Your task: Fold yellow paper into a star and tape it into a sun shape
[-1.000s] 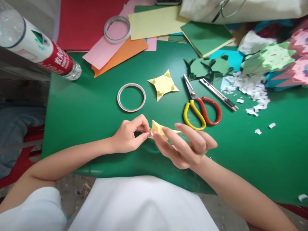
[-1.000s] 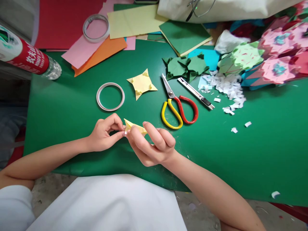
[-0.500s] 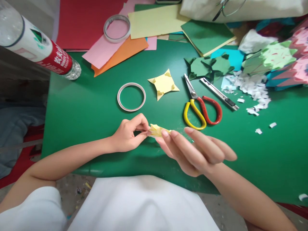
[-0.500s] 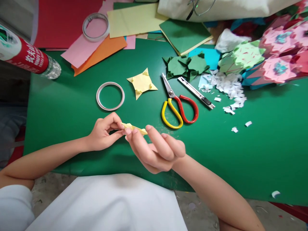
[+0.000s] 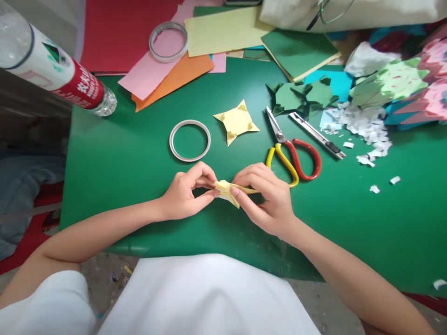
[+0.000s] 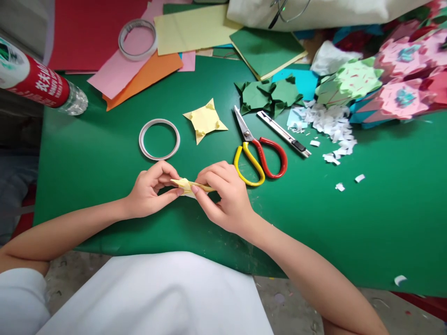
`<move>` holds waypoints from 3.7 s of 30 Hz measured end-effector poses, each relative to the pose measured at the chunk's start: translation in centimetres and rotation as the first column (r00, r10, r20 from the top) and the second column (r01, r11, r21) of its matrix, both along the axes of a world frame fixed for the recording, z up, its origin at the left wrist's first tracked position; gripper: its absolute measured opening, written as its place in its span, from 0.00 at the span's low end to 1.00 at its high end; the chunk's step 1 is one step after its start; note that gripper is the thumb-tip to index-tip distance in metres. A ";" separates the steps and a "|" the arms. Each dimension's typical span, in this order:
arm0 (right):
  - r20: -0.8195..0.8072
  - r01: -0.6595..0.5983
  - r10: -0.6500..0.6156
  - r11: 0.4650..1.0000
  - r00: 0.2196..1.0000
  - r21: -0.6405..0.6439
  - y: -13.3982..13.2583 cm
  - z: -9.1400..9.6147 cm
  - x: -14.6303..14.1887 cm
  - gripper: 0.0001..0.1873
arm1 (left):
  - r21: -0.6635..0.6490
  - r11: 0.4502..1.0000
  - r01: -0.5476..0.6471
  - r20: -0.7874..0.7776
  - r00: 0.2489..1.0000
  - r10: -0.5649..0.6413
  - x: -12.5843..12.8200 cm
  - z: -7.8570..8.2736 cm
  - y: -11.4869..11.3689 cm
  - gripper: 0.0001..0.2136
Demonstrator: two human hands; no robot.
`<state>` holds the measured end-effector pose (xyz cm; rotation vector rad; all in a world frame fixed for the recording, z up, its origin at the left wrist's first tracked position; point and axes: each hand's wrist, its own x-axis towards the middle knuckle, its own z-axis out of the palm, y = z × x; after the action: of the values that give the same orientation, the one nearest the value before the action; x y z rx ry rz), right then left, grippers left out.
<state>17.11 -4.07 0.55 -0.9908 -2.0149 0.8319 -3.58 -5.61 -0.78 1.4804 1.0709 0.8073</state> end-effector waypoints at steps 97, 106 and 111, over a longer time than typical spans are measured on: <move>0.399 0.148 -0.408 0.828 0.821 0.541 3.3 0.6 4.2 0.16 | 0.422 0.906 -0.026 0.157 0.987 -0.045 -2.2 -1.0 2.5 0.24; 0.355 0.057 -0.283 0.845 0.891 0.531 2.8 0.3 3.4 0.16 | 0.477 0.879 -0.003 0.158 0.984 -0.083 -2.3 -1.0 2.6 0.21; 0.442 0.017 -0.270 0.868 0.855 0.496 2.3 0.9 3.1 0.17 | 0.511 0.859 -0.015 0.166 0.983 -0.081 -2.3 -1.0 2.6 0.22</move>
<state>20.23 -1.80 1.47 -1.1208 -2.3690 -0.0482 -5.84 -3.02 -1.78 1.8156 0.7147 1.2464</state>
